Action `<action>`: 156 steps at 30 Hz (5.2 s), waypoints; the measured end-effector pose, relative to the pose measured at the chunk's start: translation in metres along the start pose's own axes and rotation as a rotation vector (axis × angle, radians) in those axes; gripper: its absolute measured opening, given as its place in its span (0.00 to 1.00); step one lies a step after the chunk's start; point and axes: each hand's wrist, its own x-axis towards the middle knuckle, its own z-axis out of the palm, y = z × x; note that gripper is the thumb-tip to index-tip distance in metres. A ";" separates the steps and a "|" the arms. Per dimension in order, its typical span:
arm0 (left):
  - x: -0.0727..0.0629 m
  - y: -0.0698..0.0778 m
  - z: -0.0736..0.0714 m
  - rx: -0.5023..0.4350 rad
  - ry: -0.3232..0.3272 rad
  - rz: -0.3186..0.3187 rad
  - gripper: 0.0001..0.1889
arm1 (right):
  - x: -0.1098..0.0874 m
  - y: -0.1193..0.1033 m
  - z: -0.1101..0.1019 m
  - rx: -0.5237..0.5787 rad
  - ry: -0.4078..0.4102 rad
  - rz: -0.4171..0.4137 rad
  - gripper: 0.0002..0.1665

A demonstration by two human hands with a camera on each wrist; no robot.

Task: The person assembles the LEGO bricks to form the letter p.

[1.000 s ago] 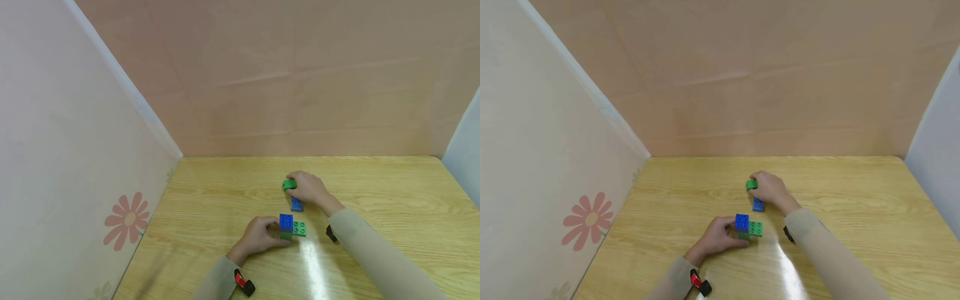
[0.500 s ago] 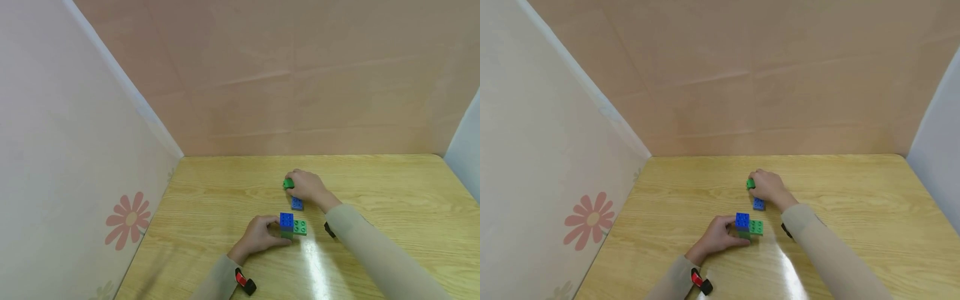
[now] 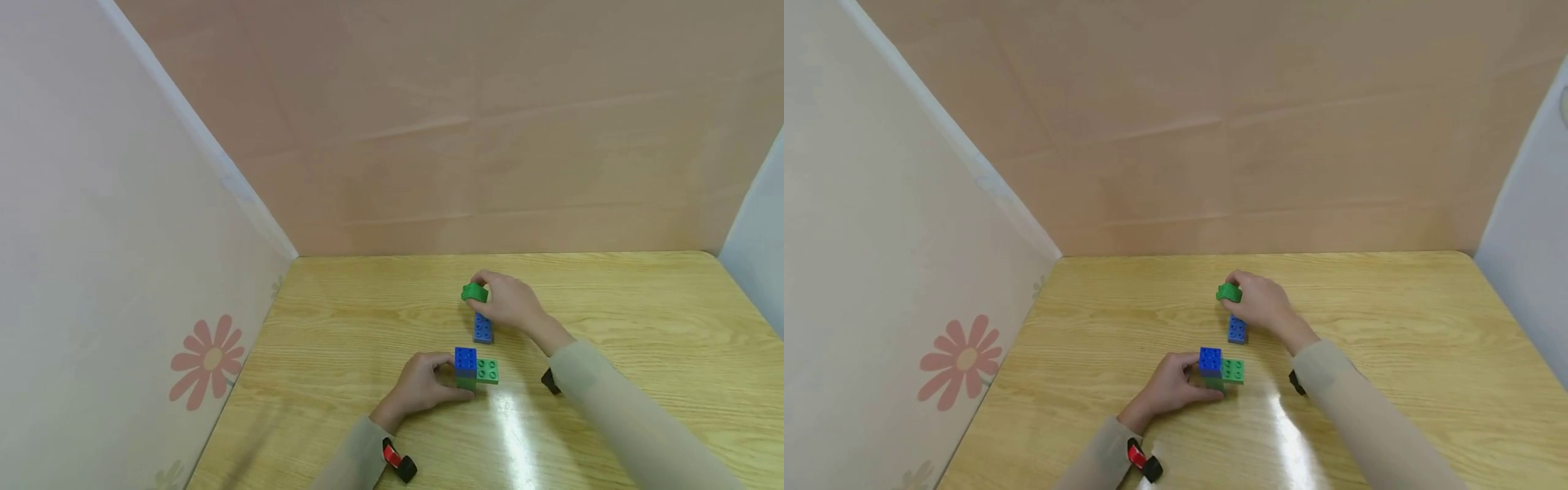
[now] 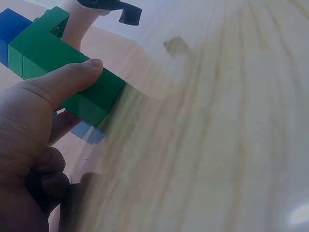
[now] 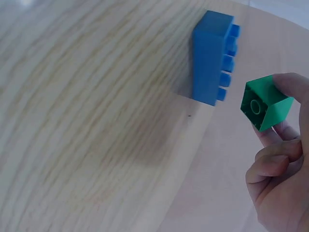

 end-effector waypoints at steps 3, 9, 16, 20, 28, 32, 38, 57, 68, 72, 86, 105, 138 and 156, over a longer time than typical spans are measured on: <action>0.000 -0.001 0.000 0.002 -0.002 0.006 0.19 | -0.007 -0.003 -0.004 0.038 0.029 -0.005 0.27; 0.000 -0.002 0.000 -0.002 -0.004 0.008 0.19 | -0.022 -0.010 -0.012 0.131 0.066 -0.041 0.27; -0.001 -0.002 0.000 -0.006 -0.001 0.013 0.19 | -0.045 -0.018 -0.020 0.206 0.088 -0.070 0.26; 0.000 -0.002 0.000 0.005 0.000 0.018 0.20 | -0.060 -0.021 -0.024 0.228 0.105 -0.100 0.24; 0.000 0.002 -0.001 0.033 0.007 0.010 0.20 | -0.083 -0.025 -0.030 0.287 0.140 -0.173 0.20; 0.000 0.001 0.000 0.024 0.001 0.003 0.20 | -0.096 -0.026 -0.032 0.333 0.152 -0.205 0.20; 0.000 0.002 0.000 0.003 -0.008 -0.023 0.21 | -0.113 -0.026 -0.034 0.365 0.141 -0.214 0.21; -0.001 -0.001 -0.001 0.028 -0.006 0.001 0.21 | -0.133 -0.020 -0.018 0.408 0.183 -0.320 0.25; 0.001 0.000 -0.001 0.027 -0.012 -0.006 0.21 | -0.134 -0.023 -0.019 0.327 0.216 -0.402 0.28; 0.000 -0.001 -0.001 0.029 -0.009 -0.007 0.21 | -0.133 -0.024 -0.019 0.302 0.246 -0.450 0.29; -0.001 -0.003 -0.001 0.083 0.024 0.000 0.17 | -0.141 -0.014 -0.006 0.291 0.258 -0.453 0.33; -0.006 0.005 -0.003 0.007 0.156 0.209 0.28 | -0.139 -0.018 -0.011 0.275 0.235 -0.408 0.32; 0.000 0.001 -0.008 -0.155 0.184 0.324 0.19 | -0.133 -0.028 -0.013 0.205 0.258 -0.454 0.32; -0.003 0.004 -0.014 -0.080 0.179 0.309 0.21 | -0.123 -0.035 -0.007 0.131 0.200 -0.479 0.31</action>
